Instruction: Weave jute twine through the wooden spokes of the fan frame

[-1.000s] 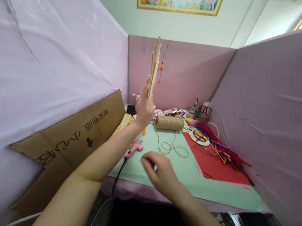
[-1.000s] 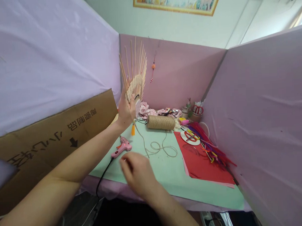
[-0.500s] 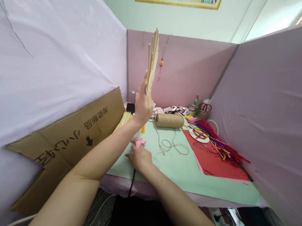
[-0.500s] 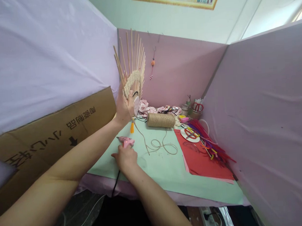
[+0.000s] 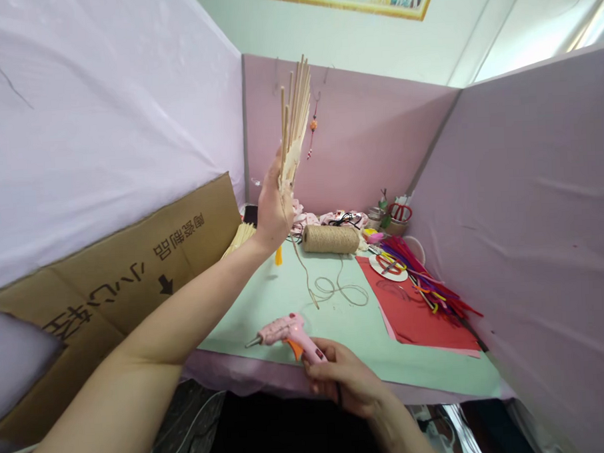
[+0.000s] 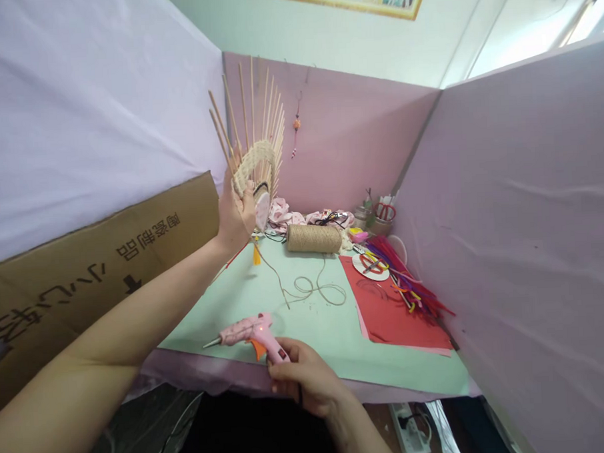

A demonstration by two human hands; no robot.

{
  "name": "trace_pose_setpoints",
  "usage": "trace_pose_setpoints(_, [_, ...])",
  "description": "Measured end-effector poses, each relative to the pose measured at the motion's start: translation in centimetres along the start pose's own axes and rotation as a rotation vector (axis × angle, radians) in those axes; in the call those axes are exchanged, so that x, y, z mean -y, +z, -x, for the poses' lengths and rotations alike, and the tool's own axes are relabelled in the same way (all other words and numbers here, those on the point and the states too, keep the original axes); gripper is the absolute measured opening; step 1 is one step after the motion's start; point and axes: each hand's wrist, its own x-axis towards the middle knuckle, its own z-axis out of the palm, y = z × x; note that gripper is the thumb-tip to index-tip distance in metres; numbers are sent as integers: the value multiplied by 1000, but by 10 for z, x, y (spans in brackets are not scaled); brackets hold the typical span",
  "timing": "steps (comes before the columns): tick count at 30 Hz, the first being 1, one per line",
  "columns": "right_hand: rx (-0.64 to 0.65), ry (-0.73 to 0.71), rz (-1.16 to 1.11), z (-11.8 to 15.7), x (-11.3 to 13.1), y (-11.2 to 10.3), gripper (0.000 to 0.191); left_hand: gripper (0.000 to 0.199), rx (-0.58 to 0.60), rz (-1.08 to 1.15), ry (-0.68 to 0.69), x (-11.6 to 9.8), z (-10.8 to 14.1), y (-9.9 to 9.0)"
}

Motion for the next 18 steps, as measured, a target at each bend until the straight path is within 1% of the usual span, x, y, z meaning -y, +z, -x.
trace_pose_setpoints(1, [47, 20, -92, 10, 1, 0, 34, 59, -2, 1, 4, -1, 0, 0])
trace_pose_setpoints(3, [77, 22, -200, 27, 3, 0, 41, 58, -8, -14, 41, -1, 2, 2])
trace_pose_setpoints(5, [89, -18, -217, 39, 7, 3, 42, 58, -20, -29, 72, 0, 3, 4])
trace_pose_setpoints(7, [108, -106, -191, 43, 13, 8, 36, 56, -16, -36, 95, 2, 5, 6])
trace_pose_setpoints(8, [111, -168, -171, 43, 17, 10, 35, 55, -9, -36, 99, 2, 6, 7])
trace_pose_setpoints(10, [97, -292, -129, 40, 27, 14, 38, 54, -7, -29, 89, 2, 7, 9])
trace_pose_setpoints(13, [44, -464, -90, 32, 44, 17, 42, 51, -28, -10, 72, 0, 8, 12])
trace_pose_setpoints(16, [-32, -594, -80, 25, 63, 18, 39, 48, -43, 0, 124, -1, 9, 15])
trace_pose_setpoints(18, [-46, -639, -57, 24, 76, 20, 45, 48, -55, -3, 165, 0, 9, 18])
